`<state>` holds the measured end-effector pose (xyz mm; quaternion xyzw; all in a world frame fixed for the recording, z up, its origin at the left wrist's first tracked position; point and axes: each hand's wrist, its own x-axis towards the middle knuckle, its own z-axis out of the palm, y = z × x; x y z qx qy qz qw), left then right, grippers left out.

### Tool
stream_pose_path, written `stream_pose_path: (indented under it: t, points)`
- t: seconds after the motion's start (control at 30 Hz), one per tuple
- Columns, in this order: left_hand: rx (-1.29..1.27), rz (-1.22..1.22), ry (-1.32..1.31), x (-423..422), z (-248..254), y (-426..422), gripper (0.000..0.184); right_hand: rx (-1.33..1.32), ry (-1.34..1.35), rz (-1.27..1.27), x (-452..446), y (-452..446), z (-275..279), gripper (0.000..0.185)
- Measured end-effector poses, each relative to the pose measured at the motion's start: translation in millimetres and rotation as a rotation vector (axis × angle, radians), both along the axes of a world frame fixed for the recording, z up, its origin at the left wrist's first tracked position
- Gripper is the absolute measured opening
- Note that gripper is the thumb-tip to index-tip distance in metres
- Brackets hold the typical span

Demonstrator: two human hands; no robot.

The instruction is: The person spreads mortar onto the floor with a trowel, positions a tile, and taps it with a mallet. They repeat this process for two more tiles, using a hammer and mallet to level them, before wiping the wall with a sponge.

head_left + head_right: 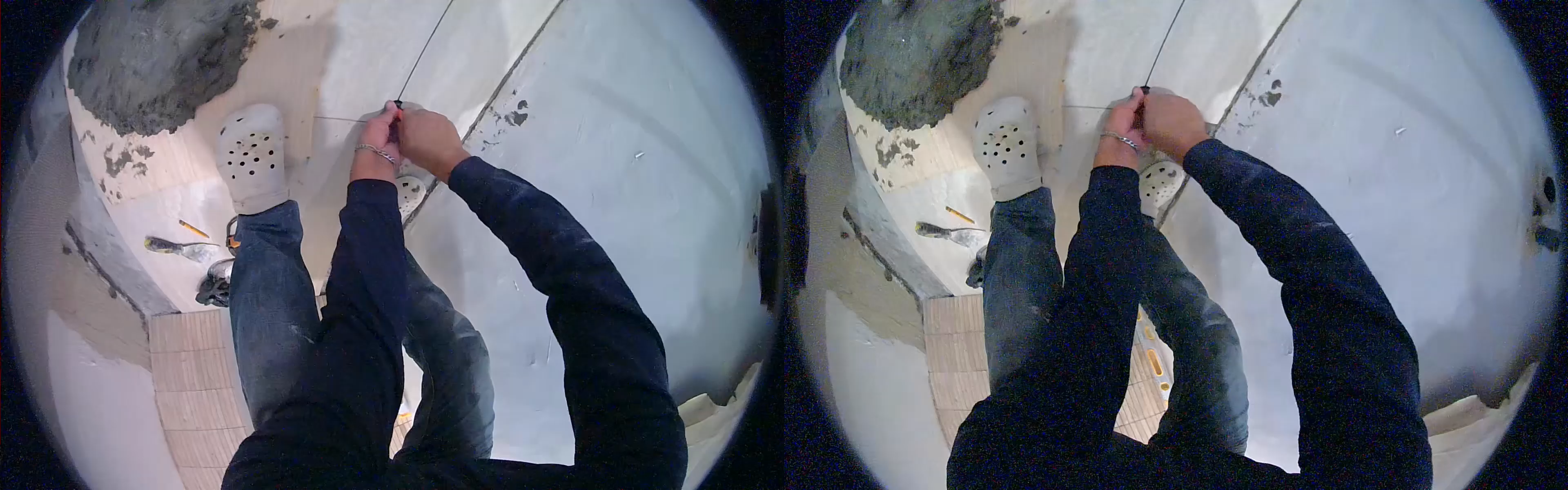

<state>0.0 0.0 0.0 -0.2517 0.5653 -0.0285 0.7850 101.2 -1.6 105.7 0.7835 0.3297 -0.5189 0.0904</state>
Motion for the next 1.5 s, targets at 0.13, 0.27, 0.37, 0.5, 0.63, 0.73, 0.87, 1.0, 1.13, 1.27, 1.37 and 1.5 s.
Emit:
stream_pose_path:
  t: [0.13,0.27,0.37,0.5,0.63,0.73,0.87,1.0,1.13,1.27,1.37,1.5]
  points:
    - [0.047,-0.040,0.023,-3,2,15,0.022,0.067,-0.043,0.106,-6,5,-8,0.021]
    - [0.103,-0.054,-0.057,3,33,14,0.030,0.032,-0.079,-0.029,-5,-4,7,0.027]
    - [-0.060,0.238,-0.722,-40,-13,-3,0.033,0.073,-0.053,-0.279,-4,-17,9,0.034]
    - [0.226,-0.584,-0.075,-55,88,27,0.030,0.097,-0.154,-0.611,-11,-67,7,0.037]
    - [0.411,-0.976,-0.002,-110,115,44,0.027,0.122,-0.290,-0.824,-28,-126,13,0.036]
    - [0.483,-1.236,-0.045,-133,166,45,0.030,0.115,-0.305,-0.833,-39,-146,16,0.035]
    - [0.645,-1.226,-0.212,-120,300,23,0.038,0.144,-0.332,-0.856,-44,-155,11,0.034]
    - [0.824,-1.277,-0.230,-132,340,-36,0.050,0.248,-0.375,-0.977,-45,-129,29,0.029]
    - [1.004,-1.723,-0.502,-138,289,-88,0.050,0.382,-0.383,-1.043,-36,-64,43,0.027]
    - [1.134,-1.493,-0.448,-124,274,-79,0.046,0.549,-0.330,-0.908,-7,44,52,0.028]
    - [1.088,-1.544,-0.471,-105,272,-40,0.047,0.687,-0.301,-0.706,19,153,51,0.026]
    - [0.961,-1.519,-0.457,-60,305,38,0.050,1.085,-0.476,-0.373,44,297,51,0.023]
